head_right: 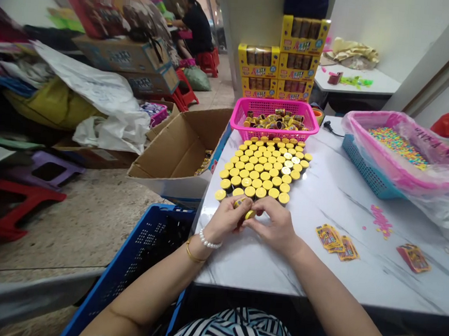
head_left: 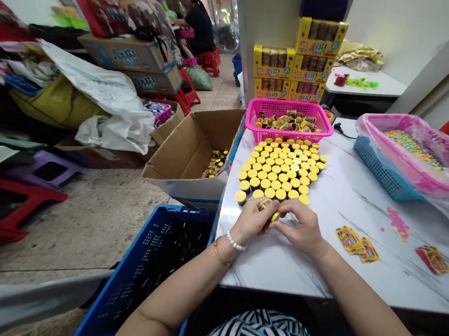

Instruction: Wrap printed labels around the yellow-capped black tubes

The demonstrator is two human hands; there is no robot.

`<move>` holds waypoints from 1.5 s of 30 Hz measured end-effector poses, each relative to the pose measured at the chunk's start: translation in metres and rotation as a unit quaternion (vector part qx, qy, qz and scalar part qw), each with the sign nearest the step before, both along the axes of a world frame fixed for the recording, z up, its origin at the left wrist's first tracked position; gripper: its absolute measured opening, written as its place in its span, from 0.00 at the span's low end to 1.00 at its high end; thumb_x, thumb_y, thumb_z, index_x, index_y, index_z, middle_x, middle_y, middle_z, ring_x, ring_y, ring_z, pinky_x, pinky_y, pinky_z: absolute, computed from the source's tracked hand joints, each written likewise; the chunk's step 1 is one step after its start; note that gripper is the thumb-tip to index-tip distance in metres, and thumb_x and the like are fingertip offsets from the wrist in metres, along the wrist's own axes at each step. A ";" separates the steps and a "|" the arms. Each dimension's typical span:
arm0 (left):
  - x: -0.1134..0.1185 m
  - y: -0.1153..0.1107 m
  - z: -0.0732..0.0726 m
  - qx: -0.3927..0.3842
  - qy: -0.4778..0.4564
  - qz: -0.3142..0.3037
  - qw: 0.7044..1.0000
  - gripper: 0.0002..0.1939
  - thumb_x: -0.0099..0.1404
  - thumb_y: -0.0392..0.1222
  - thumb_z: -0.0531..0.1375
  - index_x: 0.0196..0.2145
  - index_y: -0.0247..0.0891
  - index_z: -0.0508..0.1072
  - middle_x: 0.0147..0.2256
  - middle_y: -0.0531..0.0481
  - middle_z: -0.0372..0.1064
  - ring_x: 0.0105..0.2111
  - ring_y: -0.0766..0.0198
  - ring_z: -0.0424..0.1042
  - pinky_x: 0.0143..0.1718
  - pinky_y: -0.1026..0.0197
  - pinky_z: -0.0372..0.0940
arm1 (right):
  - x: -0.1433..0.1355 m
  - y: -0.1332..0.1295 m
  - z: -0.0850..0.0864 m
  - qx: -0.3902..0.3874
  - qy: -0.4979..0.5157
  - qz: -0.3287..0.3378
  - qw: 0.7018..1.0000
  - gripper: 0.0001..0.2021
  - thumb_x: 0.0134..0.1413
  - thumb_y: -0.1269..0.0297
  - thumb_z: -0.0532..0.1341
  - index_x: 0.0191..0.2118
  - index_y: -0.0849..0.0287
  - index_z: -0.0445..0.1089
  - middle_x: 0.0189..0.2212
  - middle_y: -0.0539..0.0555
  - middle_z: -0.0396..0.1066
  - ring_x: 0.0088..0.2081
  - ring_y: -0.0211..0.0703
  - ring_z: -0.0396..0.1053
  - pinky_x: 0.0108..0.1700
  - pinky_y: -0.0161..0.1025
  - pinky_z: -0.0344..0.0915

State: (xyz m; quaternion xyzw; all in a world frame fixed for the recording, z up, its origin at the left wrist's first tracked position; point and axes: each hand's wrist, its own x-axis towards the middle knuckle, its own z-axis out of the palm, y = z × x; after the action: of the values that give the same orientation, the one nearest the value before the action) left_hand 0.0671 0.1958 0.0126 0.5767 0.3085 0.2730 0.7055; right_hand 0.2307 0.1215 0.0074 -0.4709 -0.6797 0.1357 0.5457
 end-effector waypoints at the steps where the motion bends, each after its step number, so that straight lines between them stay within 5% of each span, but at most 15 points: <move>1: 0.000 -0.002 0.001 -0.016 -0.020 -0.009 1.000 0.28 0.66 0.68 0.59 0.34 0.36 0.68 0.19 0.55 0.66 0.12 0.70 0.61 0.12 0.69 0.52 | 0.000 0.001 -0.001 -0.015 0.040 -0.002 0.999 0.14 0.54 0.68 0.72 0.45 0.54 0.73 0.38 0.53 0.74 0.38 0.43 0.74 0.43 0.42 0.74; 6: -0.002 -0.002 0.005 -0.084 -0.155 -0.023 0.984 0.27 0.63 0.58 0.68 0.48 0.35 0.69 0.29 0.53 0.71 0.20 0.71 0.68 0.18 0.69 0.59 | 0.007 0.005 -0.002 -0.033 0.198 0.034 0.979 0.17 0.52 0.68 0.74 0.46 0.52 0.73 0.42 0.52 0.71 0.40 0.41 0.74 0.43 0.40 0.75; 10: -0.004 0.003 0.003 -0.091 -0.156 -0.037 0.983 0.22 0.59 0.52 0.72 0.38 0.34 0.70 0.24 0.58 0.64 0.17 0.75 0.61 0.17 0.71 0.52 | 0.007 -0.001 0.001 -0.074 0.183 0.074 0.978 0.19 0.57 0.68 0.71 0.54 0.50 0.75 0.43 0.54 0.72 0.43 0.43 0.74 0.43 0.42 0.77; 14: -0.005 0.005 0.003 -0.122 -0.159 -0.088 0.976 0.24 0.58 0.56 0.71 0.38 0.35 0.68 0.24 0.57 0.66 0.12 0.78 0.53 0.11 0.71 0.43 | 0.003 -0.005 0.005 -0.036 0.204 0.073 0.976 0.11 0.54 0.71 0.72 0.43 0.50 0.81 0.37 0.52 0.69 0.35 0.40 0.74 0.34 0.39 0.77; 17: -0.004 0.006 0.005 -0.148 -0.158 -0.113 0.970 0.26 0.58 0.58 0.71 0.38 0.33 0.69 0.22 0.57 0.66 0.10 0.79 0.48 0.10 0.71 0.39 | 0.001 -0.005 0.008 -0.036 0.239 0.093 0.966 0.12 0.56 0.72 0.70 0.44 0.48 0.79 0.37 0.50 0.67 0.32 0.38 0.74 0.33 0.40 0.77; 21: -0.004 0.006 0.006 -0.149 -0.131 -0.127 0.972 0.27 0.56 0.61 0.71 0.32 0.36 0.66 0.15 0.63 0.56 0.09 0.78 0.45 0.10 0.71 0.37 | 0.003 -0.006 0.011 -0.053 0.138 0.064 0.987 0.15 0.57 0.71 0.70 0.49 0.47 0.79 0.41 0.53 0.68 0.42 0.42 0.72 0.38 0.38 0.74; 26: -0.004 0.005 0.005 -0.168 -0.140 -0.126 0.968 0.28 0.58 0.65 0.68 0.35 0.36 0.66 0.15 0.61 0.61 0.08 0.78 0.44 0.09 0.71 0.37 | 0.004 -0.009 0.009 -0.017 0.144 0.043 0.988 0.13 0.53 0.74 0.72 0.40 0.48 0.81 0.37 0.50 0.68 0.37 0.38 0.70 0.37 0.37 0.70; 31: -0.005 0.006 0.006 -0.143 -0.119 -0.098 0.978 0.31 0.55 0.68 0.68 0.33 0.37 0.66 0.14 0.62 0.59 0.07 0.76 0.48 0.08 0.71 0.37 | 0.000 -0.010 0.010 -0.045 0.128 0.061 0.989 0.15 0.55 0.72 0.71 0.47 0.48 0.80 0.40 0.52 0.68 0.38 0.40 0.70 0.35 0.37 0.70; 37: -0.004 0.004 0.005 -0.160 -0.111 -0.100 0.976 0.31 0.56 0.68 0.68 0.33 0.34 0.70 0.14 0.59 0.63 0.07 0.77 0.47 0.09 0.69 0.36 | -0.002 -0.014 0.008 0.008 0.087 -0.001 0.996 0.11 0.53 0.74 0.72 0.39 0.47 0.81 0.33 0.49 0.67 0.29 0.36 0.67 0.30 0.37 0.68; 41: -0.004 0.004 0.004 -0.162 -0.088 -0.062 0.981 0.30 0.58 0.68 0.66 0.28 0.35 0.67 0.13 0.58 0.62 0.07 0.77 0.49 0.09 0.69 0.35 | 0.000 -0.012 0.009 -0.017 0.050 0.000 0.999 0.13 0.56 0.70 0.70 0.45 0.46 0.80 0.37 0.52 0.67 0.34 0.40 0.70 0.32 0.39 0.73; 45: -0.006 0.006 0.006 -0.193 -0.123 -0.101 0.968 0.26 0.62 0.63 0.65 0.34 0.33 0.71 0.16 0.57 0.66 0.07 0.76 0.51 0.09 0.69 0.37 | 0.002 -0.011 0.016 -0.030 0.029 0.004 0.999 0.14 0.57 0.69 0.70 0.47 0.44 0.80 0.40 0.53 0.68 0.39 0.42 0.71 0.37 0.41 0.74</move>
State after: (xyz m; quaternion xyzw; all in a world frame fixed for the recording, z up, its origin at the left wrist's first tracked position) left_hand 0.0612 0.2018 0.0185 0.4204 0.2063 0.2040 0.8597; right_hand 0.2324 0.1106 0.0233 -0.4798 -0.6613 0.1720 0.5504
